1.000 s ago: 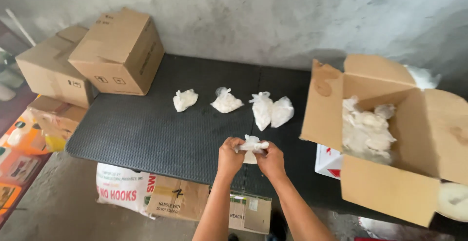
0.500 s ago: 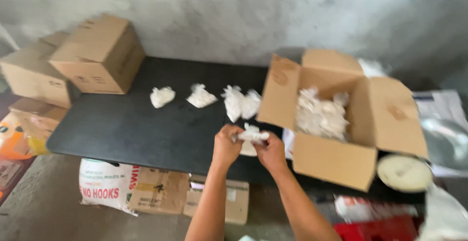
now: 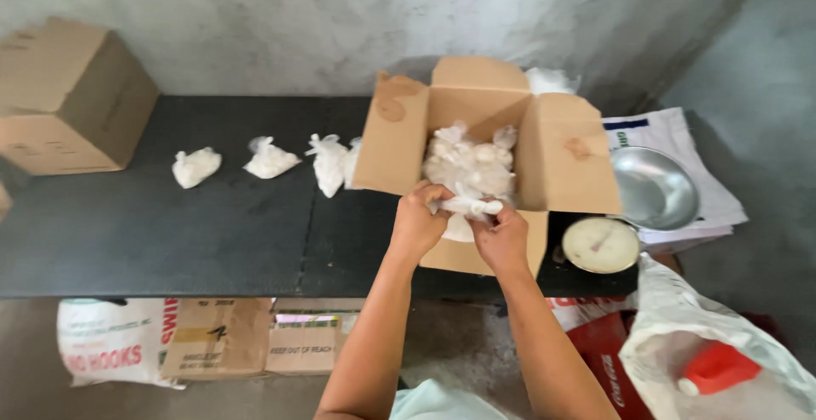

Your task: Sorting and arranging small plastic bags containing white powder from a box onto a workbench.

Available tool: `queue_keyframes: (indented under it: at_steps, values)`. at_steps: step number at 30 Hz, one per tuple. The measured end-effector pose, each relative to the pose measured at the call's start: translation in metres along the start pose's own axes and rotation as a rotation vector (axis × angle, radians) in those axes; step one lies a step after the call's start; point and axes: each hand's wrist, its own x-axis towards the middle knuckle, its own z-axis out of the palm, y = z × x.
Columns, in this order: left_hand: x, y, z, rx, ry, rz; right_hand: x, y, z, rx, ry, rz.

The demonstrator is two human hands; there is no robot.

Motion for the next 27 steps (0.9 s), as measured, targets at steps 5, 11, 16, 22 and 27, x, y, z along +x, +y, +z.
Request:
queue_keyframes:
  at_steps: [5, 11, 16, 22, 27]
  values:
    - [0.035, -0.014, 0.036, 0.039, -0.07, 0.023, 0.035, 0.025, -0.014, -0.052, 0.035, 0.015]
    - [0.088, -0.076, 0.077, 0.007, -0.096, 0.024, 0.095, 0.069, 0.002, -0.223, 0.03, 0.034]
    - [0.147, -0.141, 0.112, 0.04, -0.126, -0.019, 0.158, 0.082, 0.028, -0.227, 0.017, 0.142]
    - [0.204, -0.217, 0.142, 0.195, -0.132, -0.103, 0.222, 0.139, 0.075, -0.221, -0.004, 0.069]
    - [0.227, -0.266, 0.163, 0.47, -0.226, -0.062, 0.245, 0.194, 0.108, -0.442, -0.032, -0.025]
